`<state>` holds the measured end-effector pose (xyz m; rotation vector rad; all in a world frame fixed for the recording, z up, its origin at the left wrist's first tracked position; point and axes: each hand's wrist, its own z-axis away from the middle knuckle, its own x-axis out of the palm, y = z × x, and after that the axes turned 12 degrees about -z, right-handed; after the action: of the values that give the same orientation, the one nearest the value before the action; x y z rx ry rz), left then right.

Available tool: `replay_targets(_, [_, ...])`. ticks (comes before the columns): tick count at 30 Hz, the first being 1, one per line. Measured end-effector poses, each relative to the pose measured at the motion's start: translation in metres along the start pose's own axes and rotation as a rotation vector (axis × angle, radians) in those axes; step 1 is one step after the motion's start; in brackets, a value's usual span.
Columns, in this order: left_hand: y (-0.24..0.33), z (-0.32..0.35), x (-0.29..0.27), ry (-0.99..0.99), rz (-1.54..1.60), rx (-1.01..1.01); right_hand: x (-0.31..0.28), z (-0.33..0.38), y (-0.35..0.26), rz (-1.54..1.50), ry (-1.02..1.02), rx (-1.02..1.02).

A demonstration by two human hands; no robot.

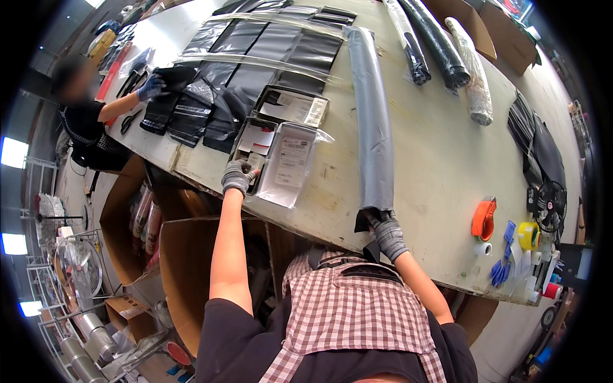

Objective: The person packs long cylindrical items into plastic sleeves by hand, applies labels, and uses a tape dispenser to seal them before placing them in a box.

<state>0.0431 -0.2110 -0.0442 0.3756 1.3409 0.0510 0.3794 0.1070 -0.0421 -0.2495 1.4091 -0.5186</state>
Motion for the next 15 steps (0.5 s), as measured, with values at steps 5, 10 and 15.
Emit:
replay_targets(5, [-0.006,-0.008,0.001,-0.034,-0.047,0.022,0.001,0.009,0.006,-0.075,0.008,-0.001])
replay_targets(10, [-0.014,-0.006,-0.005,-0.049,0.088,0.051,0.006,0.021,0.009,-0.083,0.054,-0.173])
replay_targets(15, [0.021,0.014,-0.011,0.32,-0.084,0.176,-0.018,0.038,0.008,-0.394,-0.085,-0.255])
